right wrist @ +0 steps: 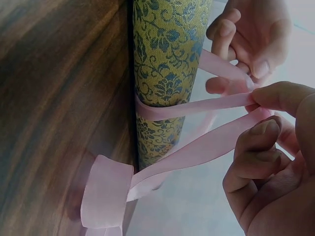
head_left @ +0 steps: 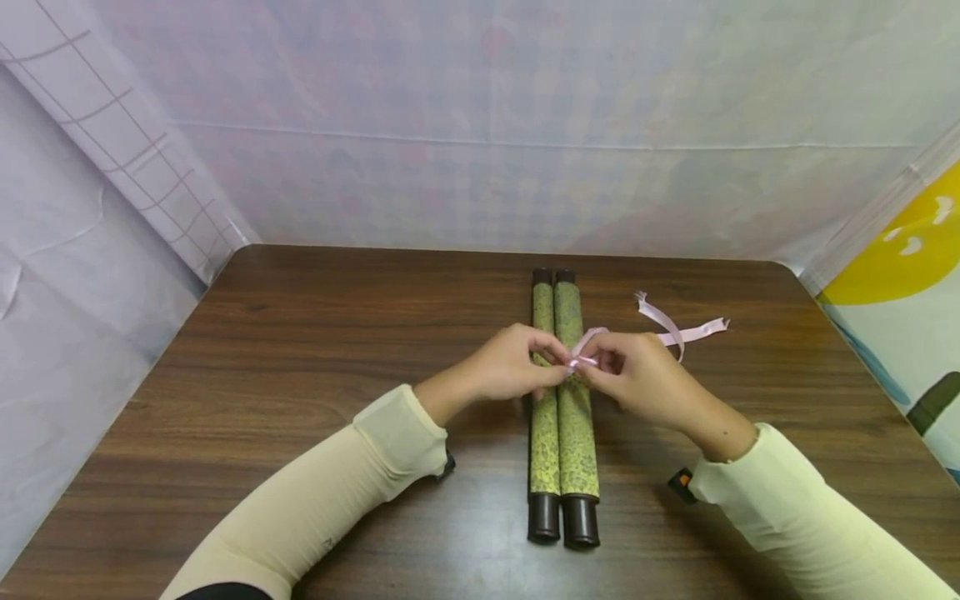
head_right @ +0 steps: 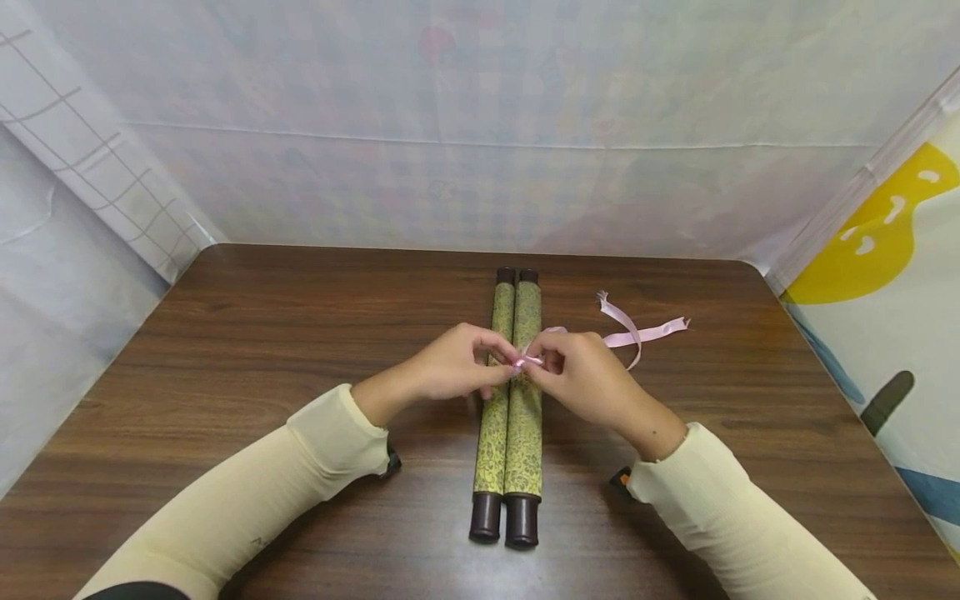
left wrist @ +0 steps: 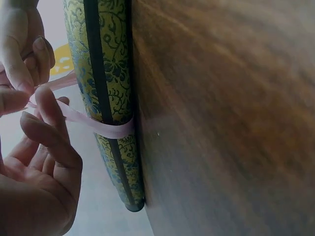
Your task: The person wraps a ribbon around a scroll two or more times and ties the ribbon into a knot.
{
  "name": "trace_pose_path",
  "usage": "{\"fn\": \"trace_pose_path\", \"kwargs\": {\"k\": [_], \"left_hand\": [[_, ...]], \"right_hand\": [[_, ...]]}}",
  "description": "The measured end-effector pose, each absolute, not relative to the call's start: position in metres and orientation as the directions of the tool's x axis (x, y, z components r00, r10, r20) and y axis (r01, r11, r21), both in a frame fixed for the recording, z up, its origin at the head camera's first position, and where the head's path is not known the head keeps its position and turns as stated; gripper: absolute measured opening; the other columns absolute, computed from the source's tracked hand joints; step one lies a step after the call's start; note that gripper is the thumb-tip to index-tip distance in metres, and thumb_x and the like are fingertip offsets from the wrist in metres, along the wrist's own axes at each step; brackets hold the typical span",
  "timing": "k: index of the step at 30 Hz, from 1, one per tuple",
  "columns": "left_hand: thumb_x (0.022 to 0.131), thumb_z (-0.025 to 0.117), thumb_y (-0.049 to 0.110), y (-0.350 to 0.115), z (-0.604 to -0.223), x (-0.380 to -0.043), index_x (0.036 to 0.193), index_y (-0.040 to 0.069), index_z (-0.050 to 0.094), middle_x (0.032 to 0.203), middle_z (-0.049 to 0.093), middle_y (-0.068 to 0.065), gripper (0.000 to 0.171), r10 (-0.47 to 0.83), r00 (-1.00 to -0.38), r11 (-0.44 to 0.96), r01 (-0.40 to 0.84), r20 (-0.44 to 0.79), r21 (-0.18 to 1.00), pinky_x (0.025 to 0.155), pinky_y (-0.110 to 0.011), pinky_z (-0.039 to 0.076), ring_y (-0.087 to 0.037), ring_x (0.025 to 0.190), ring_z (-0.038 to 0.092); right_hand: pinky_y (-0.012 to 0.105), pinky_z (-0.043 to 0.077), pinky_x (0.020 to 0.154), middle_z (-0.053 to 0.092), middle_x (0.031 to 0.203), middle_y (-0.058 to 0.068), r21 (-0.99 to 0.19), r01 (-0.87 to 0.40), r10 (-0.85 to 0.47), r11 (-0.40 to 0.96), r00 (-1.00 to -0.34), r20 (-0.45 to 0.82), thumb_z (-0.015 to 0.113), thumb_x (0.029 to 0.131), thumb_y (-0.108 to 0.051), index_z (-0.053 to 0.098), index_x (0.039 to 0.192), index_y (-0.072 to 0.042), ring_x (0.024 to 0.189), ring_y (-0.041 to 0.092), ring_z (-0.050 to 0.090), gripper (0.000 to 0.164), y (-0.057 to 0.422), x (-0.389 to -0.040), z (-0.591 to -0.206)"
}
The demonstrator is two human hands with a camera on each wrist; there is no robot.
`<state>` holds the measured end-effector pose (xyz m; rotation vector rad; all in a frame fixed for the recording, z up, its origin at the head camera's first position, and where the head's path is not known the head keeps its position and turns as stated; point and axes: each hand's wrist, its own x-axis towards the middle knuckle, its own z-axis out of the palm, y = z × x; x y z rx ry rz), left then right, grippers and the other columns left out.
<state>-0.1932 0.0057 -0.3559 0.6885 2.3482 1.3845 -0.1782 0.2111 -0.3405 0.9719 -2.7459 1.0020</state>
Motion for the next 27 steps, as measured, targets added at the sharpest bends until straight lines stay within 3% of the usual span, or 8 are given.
{"fn": "trace_pose_path", "kwargs": {"k": [5, 10, 14, 19, 27], "left_hand": [[0.087, 0.066, 0.02, 0.0056, -0.3568, -0.1932, 0.102, 0.015, 0.069, 0.097, 0.066, 0.001, 0.016, 0.594, -0.803, 0.427, 0.269, -0.044, 0.863, 0.049, -0.023, 0.053, -0.016, 0.056, 0.064], [0.082, 0.069, 0.019, 0.0065, -0.3582, -0.1941, 0.095, 0.012, 0.068, 0.088, 0.063, 0.0, 0.014, 0.63, -0.777, 0.451, 0.36, -0.005, 0.817, 0.058, -0.021, 0.051, -0.012, 0.068, 0.059], [0.08, 0.072, 0.023, 0.0084, -0.359, -0.1946, 0.084, 0.013, 0.064, 0.075, 0.057, 0.0, 0.013, 0.644, -0.765, 0.481, 0.397, -0.008, 0.782, 0.054, -0.018, 0.044, -0.01, 0.066, 0.051], [0.08, 0.072, 0.028, 0.0099, -0.3559, -0.1929, 0.075, 0.012, 0.059, 0.069, 0.055, 0.001, 0.02, 0.635, -0.772, 0.492, 0.367, -0.036, 0.79, 0.048, -0.017, 0.043, -0.01, 0.059, 0.05], [0.082, 0.07, 0.024, 0.0092, -0.3558, -0.1923, 0.073, 0.013, 0.062, 0.068, 0.059, 0.0, 0.017, 0.594, -0.803, 0.5, 0.317, -0.053, 0.806, 0.049, -0.017, 0.045, -0.01, 0.057, 0.052]], "right_hand": [[0.023, 0.04, 0.032, 0.053, 0.056, -0.005, -0.575, -0.572, -0.539, 0.585, -0.804, 0.252, 0.066, 0.087, -0.016, 0.068, 0.084, -0.018, 0.039, 0.006, 0.044, 0.004, 0.2121, -0.1783, -0.3395], [0.023, 0.039, 0.033, 0.053, 0.055, -0.005, -0.572, -0.572, -0.54, 0.587, -0.804, 0.25, 0.067, 0.086, -0.015, 0.067, 0.082, -0.016, 0.038, 0.006, 0.043, 0.004, 0.2108, -0.1783, -0.3401], [0.023, 0.04, 0.034, 0.053, 0.056, -0.006, -0.554, -0.583, -0.542, 0.594, -0.799, 0.26, 0.068, 0.085, -0.015, 0.067, 0.081, -0.018, 0.041, 0.007, 0.044, 0.005, 0.209, -0.1785, -0.3413], [0.024, 0.041, 0.037, 0.053, 0.056, -0.006, -0.536, -0.587, -0.538, 0.607, -0.8, 0.267, 0.069, 0.084, -0.016, 0.067, 0.08, -0.018, 0.045, 0.007, 0.045, 0.005, 0.2072, -0.1793, -0.342], [0.024, 0.041, 0.037, 0.054, 0.057, -0.006, -0.531, -0.584, -0.536, 0.614, -0.802, 0.263, 0.068, 0.085, -0.016, 0.067, 0.081, -0.016, 0.045, 0.007, 0.045, 0.004, 0.2064, -0.1793, -0.3422]]}}
